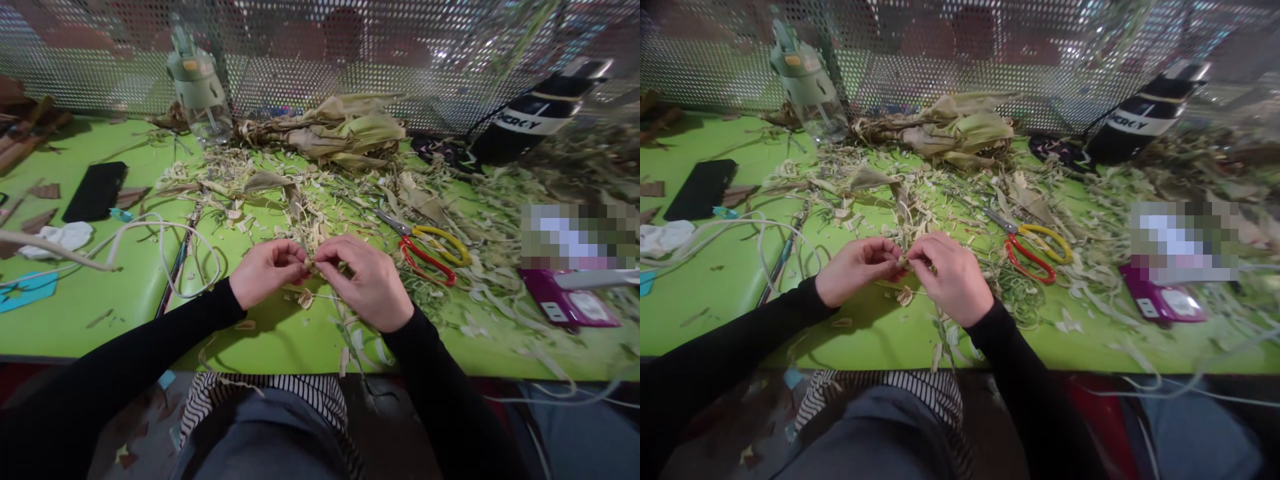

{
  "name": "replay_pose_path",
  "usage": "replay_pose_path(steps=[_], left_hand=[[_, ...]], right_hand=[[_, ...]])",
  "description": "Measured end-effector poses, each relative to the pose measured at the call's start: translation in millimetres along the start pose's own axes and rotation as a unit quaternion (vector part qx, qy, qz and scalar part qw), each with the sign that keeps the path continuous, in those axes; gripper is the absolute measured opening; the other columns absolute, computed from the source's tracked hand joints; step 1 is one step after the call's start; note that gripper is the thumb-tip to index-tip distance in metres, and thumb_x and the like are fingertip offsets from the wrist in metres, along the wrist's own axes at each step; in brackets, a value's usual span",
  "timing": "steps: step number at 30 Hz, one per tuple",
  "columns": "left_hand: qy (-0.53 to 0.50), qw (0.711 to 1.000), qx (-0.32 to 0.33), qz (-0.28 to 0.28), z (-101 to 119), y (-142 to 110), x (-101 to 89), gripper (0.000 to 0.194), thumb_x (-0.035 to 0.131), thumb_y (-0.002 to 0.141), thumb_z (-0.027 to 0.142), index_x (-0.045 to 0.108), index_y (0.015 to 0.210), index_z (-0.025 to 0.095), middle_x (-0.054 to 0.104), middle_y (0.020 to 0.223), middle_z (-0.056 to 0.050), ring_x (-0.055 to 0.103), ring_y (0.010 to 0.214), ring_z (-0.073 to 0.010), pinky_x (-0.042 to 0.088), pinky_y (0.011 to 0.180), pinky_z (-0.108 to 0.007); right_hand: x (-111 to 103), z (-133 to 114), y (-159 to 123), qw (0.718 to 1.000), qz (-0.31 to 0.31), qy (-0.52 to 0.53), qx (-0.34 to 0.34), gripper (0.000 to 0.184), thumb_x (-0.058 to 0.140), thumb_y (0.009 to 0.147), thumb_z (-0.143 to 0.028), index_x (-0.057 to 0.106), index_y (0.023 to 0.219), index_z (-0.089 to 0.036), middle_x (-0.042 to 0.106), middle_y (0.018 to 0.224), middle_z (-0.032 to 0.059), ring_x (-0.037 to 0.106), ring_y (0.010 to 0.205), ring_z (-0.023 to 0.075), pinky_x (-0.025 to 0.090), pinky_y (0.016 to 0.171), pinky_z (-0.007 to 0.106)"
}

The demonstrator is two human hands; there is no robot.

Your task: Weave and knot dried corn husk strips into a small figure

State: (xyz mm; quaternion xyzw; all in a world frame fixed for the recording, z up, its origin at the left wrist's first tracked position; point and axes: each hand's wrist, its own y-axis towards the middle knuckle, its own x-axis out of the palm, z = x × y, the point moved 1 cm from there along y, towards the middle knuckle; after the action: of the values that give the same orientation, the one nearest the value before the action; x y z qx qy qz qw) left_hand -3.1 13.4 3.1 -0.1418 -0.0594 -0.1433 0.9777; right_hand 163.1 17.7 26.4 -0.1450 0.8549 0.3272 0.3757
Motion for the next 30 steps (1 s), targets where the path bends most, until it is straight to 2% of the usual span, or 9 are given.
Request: replay_pose_path(steps=[9,11,15,17,19,25,30], left_hand=[[-0.018,0.999,-0.045,-0.006,-8,3,-2.1,0.014,0.069,0.071,0.018,0.059,0.078,0.011,0.066,0.071,0.0,0.062,0.062,-0.0078,0.054,0.066,-0.024],[-0.011,0.999,-0.031,-0.003,-7,3,-0.8,0.013,0.068,0.073,0.019,0.059,0.078,0.012,0.065,0.07,0.0,0.061,0.061,-0.0072,0.053,0.066,-0.024],[0.005,0.999,0.032,0.004,-4,3,1.5,0.013,0.067,0.073,0.02,0.058,0.079,0.013,0.062,0.07,0.002,0.059,0.06,-0.0063,0.051,0.064,-0.022],[0.006,0.999,0.044,0.005,-4,2,2.1,0.015,0.068,0.072,0.02,0.057,0.077,0.013,0.061,0.069,0.002,0.058,0.06,-0.0066,0.051,0.063,-0.022],[0.001,0.999,0.034,0.004,-4,2,2.4,0.016,0.068,0.071,0.022,0.056,0.076,0.013,0.061,0.069,0.002,0.059,0.061,-0.0075,0.05,0.062,-0.023],[-0.01,0.999,0.019,0.034,-2,-1,2.9,0.018,0.069,0.069,0.025,0.058,0.077,0.014,0.059,0.071,0.002,0.053,0.06,-0.0057,0.049,0.058,-0.02],[0.02,0.998,0.053,0.034,1,-4,3.6,0.02,0.07,0.069,0.027,0.058,0.079,0.014,0.056,0.073,0.002,0.05,0.06,-0.0053,0.047,0.053,-0.017]], right_hand=[[-2,6,-2,0.998,-0.064,-0.018,-0.02,0.011,0.05,0.084,-0.012,0.06,0.08,-0.016,0.064,0.087,0.008,0.059,0.08,0.018,0.048,0.071,0.03],[-2,6,-2,0.998,-0.057,-0.016,-0.017,0.011,0.05,0.084,-0.013,0.06,0.079,-0.016,0.064,0.086,0.0079,0.059,0.079,0.0179,0.048,0.07,0.03],[4,2,-3,1.0,0.006,-0.019,0.016,0.01,0.052,0.083,-0.013,0.06,0.079,-0.016,0.063,0.086,0.0074,0.059,0.08,0.0181,0.049,0.069,0.031],[5,0,-3,0.999,0.03,-0.008,0.029,0.009,0.053,0.082,-0.013,0.061,0.079,-0.016,0.063,0.086,0.0069,0.06,0.08,0.0179,0.05,0.068,0.03],[4,0,-2,0.999,0.031,0.011,0.026,0.01,0.053,0.082,-0.012,0.062,0.08,-0.017,0.064,0.086,0.0062,0.06,0.081,0.0174,0.05,0.07,0.031],[-8,7,1,0.998,-0.023,0.06,-0.012,0.016,0.051,0.086,-0.012,0.065,0.089,-0.019,0.066,0.095,0.0052,0.061,0.09,0.0171,0.049,0.081,0.033],[-6,7,0,0.999,0.008,0.044,0.02,0.012,0.054,0.084,-0.012,0.063,0.085,-0.019,0.066,0.086,0.0033,0.061,0.082,0.0164,0.049,0.076,0.032]])
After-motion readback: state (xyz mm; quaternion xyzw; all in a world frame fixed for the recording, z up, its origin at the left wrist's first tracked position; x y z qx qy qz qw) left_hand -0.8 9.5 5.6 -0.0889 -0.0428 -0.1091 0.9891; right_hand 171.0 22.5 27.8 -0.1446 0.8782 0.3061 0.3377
